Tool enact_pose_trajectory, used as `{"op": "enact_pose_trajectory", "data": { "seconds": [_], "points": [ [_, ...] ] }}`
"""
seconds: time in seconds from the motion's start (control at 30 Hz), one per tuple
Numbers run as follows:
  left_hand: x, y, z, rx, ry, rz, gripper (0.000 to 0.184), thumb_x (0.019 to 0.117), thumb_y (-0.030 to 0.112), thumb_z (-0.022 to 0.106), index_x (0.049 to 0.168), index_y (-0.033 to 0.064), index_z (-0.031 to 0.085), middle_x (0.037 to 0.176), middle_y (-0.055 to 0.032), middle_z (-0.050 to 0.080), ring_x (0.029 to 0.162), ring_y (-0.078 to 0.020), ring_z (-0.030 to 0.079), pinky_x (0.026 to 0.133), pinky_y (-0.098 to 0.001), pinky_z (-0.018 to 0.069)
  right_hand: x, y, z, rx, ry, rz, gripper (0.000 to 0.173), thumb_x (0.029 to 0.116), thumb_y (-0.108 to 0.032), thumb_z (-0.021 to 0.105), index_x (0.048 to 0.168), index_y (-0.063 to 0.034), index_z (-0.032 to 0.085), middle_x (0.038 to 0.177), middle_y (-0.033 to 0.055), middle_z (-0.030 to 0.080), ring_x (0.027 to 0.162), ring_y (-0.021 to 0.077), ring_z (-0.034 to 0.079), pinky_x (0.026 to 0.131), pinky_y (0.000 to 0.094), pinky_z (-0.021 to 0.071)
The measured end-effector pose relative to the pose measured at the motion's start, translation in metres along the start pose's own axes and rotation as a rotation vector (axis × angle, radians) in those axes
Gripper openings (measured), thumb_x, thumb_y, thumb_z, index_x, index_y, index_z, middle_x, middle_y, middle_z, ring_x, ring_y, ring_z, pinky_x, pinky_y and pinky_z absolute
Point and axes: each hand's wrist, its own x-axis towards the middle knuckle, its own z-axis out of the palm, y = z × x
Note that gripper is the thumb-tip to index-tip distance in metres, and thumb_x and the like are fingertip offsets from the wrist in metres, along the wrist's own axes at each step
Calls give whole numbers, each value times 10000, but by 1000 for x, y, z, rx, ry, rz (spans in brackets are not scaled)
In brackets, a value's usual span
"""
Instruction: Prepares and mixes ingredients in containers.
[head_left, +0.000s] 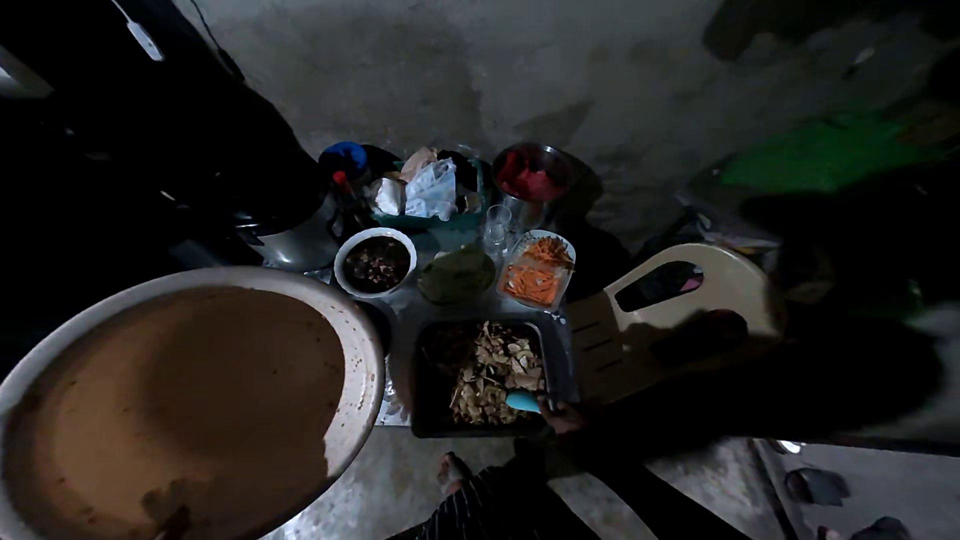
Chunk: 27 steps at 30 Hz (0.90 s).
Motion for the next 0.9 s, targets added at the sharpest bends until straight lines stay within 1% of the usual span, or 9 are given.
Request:
{"op": "enact_pose_trajectory", "data": {
  "seconds": [0.1, 0.17, 0.27, 0.37, 0.53, 0.63, 0.7, 0.8, 0.9],
  "points": [
    [-1, -2, 6, -47, -6, -8, 331, 1017, 29, 487, 1336, -25, 419, 1127, -131, 640, 988, -211, 694, 854, -434, 611, -12, -23, -36, -319, -229, -153, 448, 1062, -205, 534, 1498, -105, 525, 1450, 231, 559, 1360, 386, 519, 1138, 547, 394],
    [1, -4, 6, -63, 10, -6, 331, 996, 18, 510, 1317, -19, 435, 1115, -130, 638, 982, -217, 690, 851, -441, 608, -15, -39, -62, -600, -254, -304, 591, 1009, -161, 575, 1577, -158, 412, 1431, 266, 543, 1303, 455, 541, 1032, 620, 466],
    [3, -7, 1, -43, -37, 5, 391, 994, 14, 512, 1367, -23, 403, 1170, -141, 632, 1024, -221, 690, 878, -434, 608, 13, -40, -66, -630, -132, -316, 514, 1014, -165, 558, 1524, -170, 495, 1357, 245, 603, 1218, 444, 606, 962, 622, 515],
    [3, -3, 5, -52, 14, -2, 411, 991, -3, 513, 1386, -30, 404, 1175, -170, 626, 1015, -236, 683, 876, -439, 601, 38, -42, -62, -626, -119, -295, 508, 1000, -147, 570, 1505, -146, 514, 1354, 242, 608, 1240, 441, 593, 978, 624, 505],
    [-17, 19, 14, -17, 102, -24, 354, 1008, 1, 477, 1355, -9, 412, 1119, -107, 614, 968, -172, 676, 856, -384, 598, 25, -73, -57, -609, -88, -327, 555, 1009, -140, 553, 1553, -196, 453, 1371, 251, 591, 1232, 442, 599, 963, 625, 512],
    [-8, 7, -7, -21, 54, 26, 285, 998, 10, 481, 1279, -33, 454, 1078, -111, 651, 942, -178, 697, 826, -393, 615, 23, -86, -29, -598, -156, -385, 630, 987, -132, 588, 1587, -162, 396, 1480, 278, 492, 1301, 478, 537, 1030, 647, 467],
    [-13, 14, -6, -25, 57, 6, 319, 1004, 12, 467, 1317, -36, 432, 1111, -123, 619, 970, -183, 673, 858, -391, 596, 13, -92, -15, -586, -194, -435, 624, 982, -126, 612, 1571, -133, 408, 1517, 287, 443, 1315, 489, 516, 1050, 641, 454],
    [-4, 7, -22, -45, 70, 15, 285, 994, 16, 511, 1273, -35, 481, 1093, -134, 656, 973, -217, 698, 859, -427, 609, -6, -95, -5, -609, -211, -483, 602, 997, -110, 565, 1576, -175, 415, 1478, 262, 490, 1279, 467, 550, 1005, 624, 491],
    [11, -7, -49, -40, 10, -1, 255, 1051, 69, 437, 1299, 16, 462, 1076, -54, 672, 977, -132, 691, 866, -366, 606, -17, -98, 14, -604, -243, -524, 612, 987, -109, 585, 1572, -167, 415, 1463, 247, 507, 1254, 449, 575, 980, 611, 516]
  ]
}}
